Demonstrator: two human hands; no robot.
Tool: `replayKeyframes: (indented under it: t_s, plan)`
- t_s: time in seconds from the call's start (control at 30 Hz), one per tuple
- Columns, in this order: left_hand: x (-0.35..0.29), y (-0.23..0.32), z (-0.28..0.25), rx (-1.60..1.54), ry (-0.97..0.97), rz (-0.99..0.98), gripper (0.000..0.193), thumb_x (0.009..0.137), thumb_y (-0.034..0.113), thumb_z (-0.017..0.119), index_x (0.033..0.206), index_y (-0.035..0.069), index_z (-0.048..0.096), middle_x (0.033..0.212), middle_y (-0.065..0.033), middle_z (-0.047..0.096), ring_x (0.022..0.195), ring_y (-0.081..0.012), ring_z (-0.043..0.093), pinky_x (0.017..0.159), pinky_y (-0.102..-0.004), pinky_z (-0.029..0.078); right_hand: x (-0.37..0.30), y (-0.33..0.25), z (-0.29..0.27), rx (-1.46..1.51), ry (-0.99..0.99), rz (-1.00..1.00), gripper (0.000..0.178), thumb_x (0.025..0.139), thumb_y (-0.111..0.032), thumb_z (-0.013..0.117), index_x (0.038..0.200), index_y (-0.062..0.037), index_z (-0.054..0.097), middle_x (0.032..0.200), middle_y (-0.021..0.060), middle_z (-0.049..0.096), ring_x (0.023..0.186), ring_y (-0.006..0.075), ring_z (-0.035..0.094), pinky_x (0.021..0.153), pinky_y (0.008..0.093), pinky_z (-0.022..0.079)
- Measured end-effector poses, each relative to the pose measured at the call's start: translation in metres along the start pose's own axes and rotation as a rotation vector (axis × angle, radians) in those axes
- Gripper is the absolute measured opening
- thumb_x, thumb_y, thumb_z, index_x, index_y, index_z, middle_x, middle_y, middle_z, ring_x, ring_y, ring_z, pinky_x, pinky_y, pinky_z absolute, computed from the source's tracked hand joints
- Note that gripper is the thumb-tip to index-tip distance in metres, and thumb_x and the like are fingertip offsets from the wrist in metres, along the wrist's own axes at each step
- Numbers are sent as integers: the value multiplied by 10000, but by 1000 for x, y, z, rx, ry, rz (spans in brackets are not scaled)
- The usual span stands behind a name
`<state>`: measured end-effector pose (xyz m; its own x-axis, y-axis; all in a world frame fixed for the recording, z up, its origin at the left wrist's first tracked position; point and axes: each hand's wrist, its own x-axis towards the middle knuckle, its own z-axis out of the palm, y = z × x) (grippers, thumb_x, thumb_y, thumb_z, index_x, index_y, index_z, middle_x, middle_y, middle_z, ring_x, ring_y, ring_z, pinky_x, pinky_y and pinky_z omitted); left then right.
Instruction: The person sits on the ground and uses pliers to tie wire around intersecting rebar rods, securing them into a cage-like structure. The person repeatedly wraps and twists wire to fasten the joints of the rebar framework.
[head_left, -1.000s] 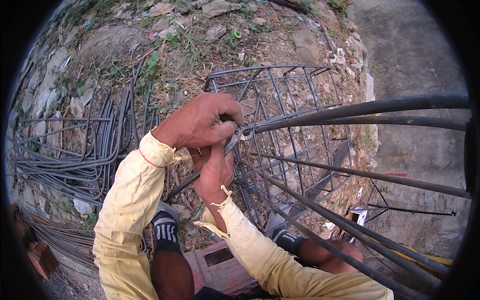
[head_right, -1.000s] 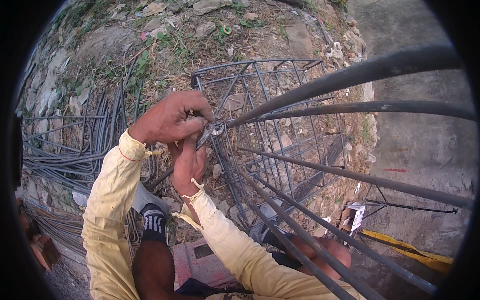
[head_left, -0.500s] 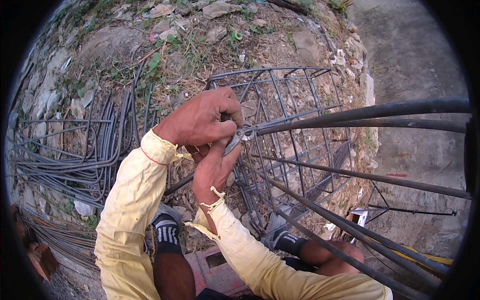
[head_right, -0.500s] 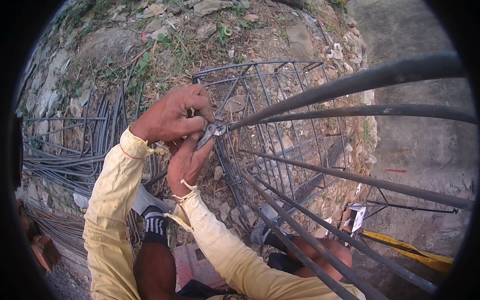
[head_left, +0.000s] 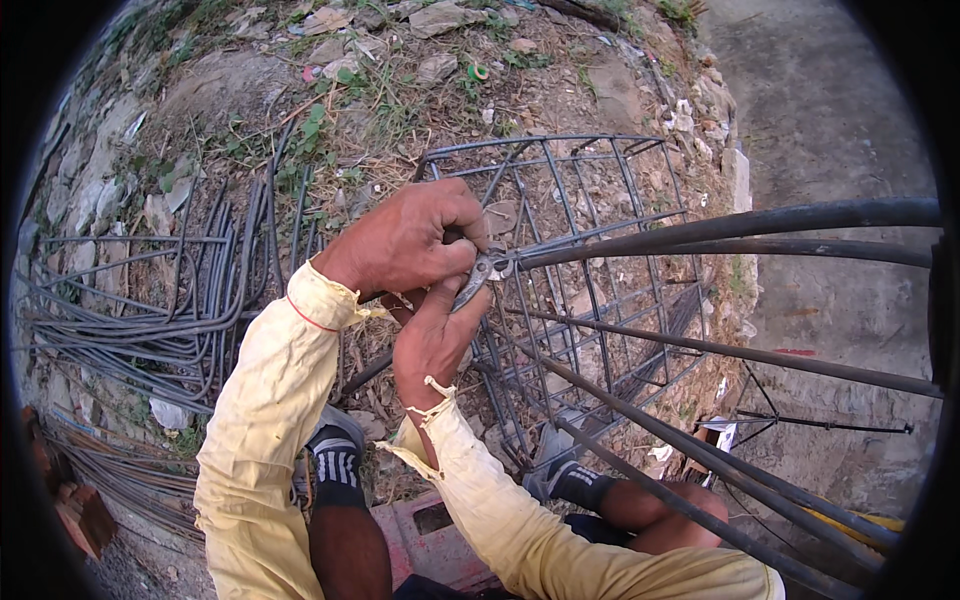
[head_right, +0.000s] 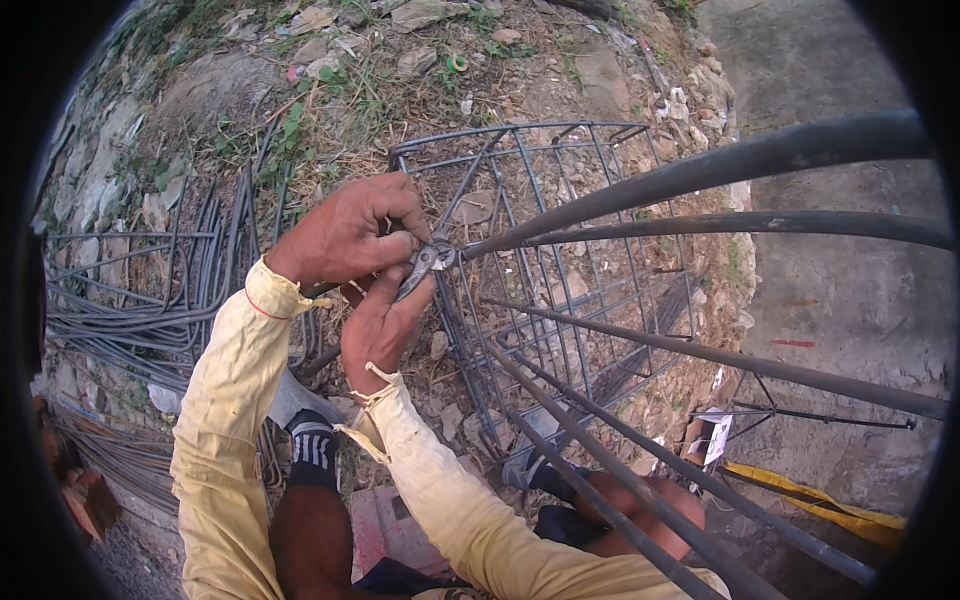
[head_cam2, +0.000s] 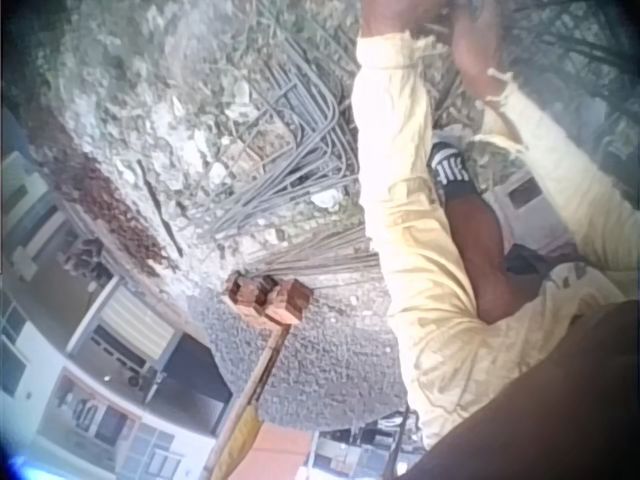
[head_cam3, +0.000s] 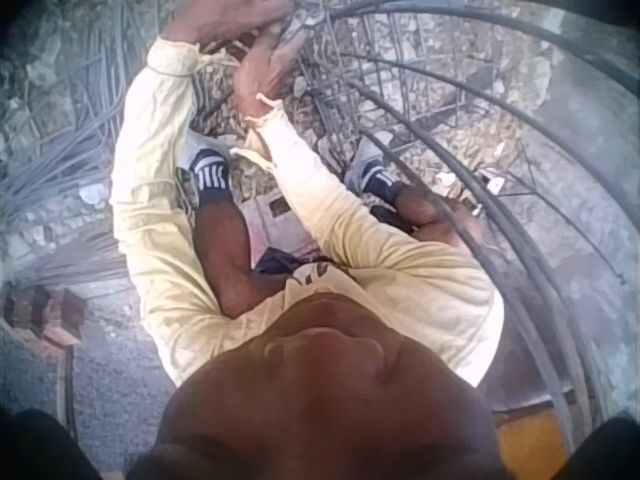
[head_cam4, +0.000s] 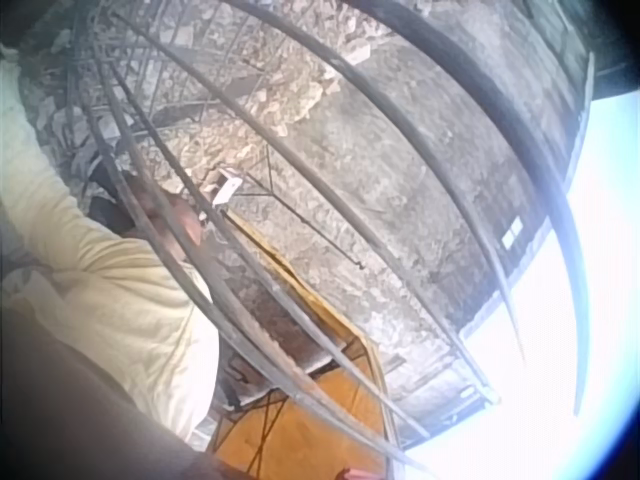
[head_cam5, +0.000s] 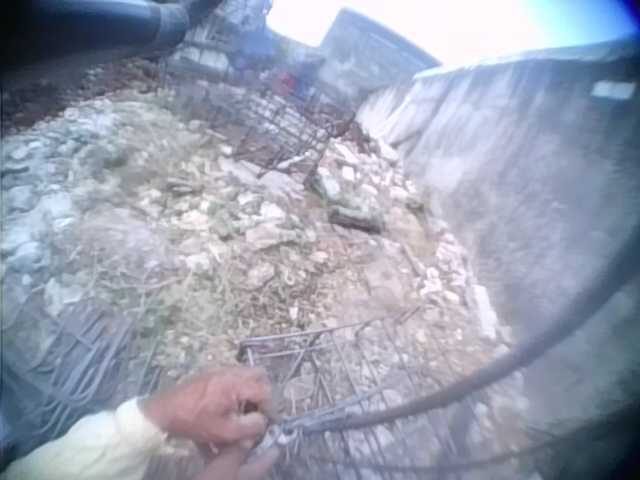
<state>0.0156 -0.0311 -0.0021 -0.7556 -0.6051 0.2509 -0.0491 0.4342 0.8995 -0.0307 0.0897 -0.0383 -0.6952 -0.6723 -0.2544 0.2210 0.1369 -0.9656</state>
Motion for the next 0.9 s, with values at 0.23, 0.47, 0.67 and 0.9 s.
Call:
replayKeyframes:
  t_s: [0.23, 0.47, 0.67, 0.9]
  plan:
    - [-14, 8, 7, 51, 114, 50, 137, 780, 121, 619, 865, 20, 659, 854, -98, 567, 812, -255, 581, 728, -364, 471, -11, -25, -8, -41, -20, 43, 555, 1023, -501, 417, 1315, -33, 363, 895, 109, 573, 666, 172, 609, 532, 298, 546]
    - [-31, 60, 1, -258, -76, -432, 376, 857, 219, 687, 1169, 23, 611, 995, -109, 596, 993, -230, 618, 881, -371, 486, -4, -50, -48, 19, -250, 291, 513, 1030, -510, 371, 1174, -23, 444, 710, 73, 508, 466, 177, 546, 369, 320, 508]
    - [-78, 46, 10, -342, 49, -506, 842, 859, 401, 709, 1489, 59, 270, 1185, -183, 601, 1112, -278, 616, 948, -432, 494, 2, -49, -66, 91, -358, 439, 535, 1019, -549, 367, 962, -23, 444, 655, 99, 512, 459, 201, 535, 365, 346, 477]
    - [-134, 27, 33, -1198, -517, -920, 530, 951, 384, 622, 1221, -62, 524, 975, -126, 602, 894, -202, 621, 755, -313, 536, -5, -31, -28, 279, -162, 416, 592, 1015, -555, 379, 730, -39, 435, 599, 88, 482, 458, 213, 527, 388, 366, 488]
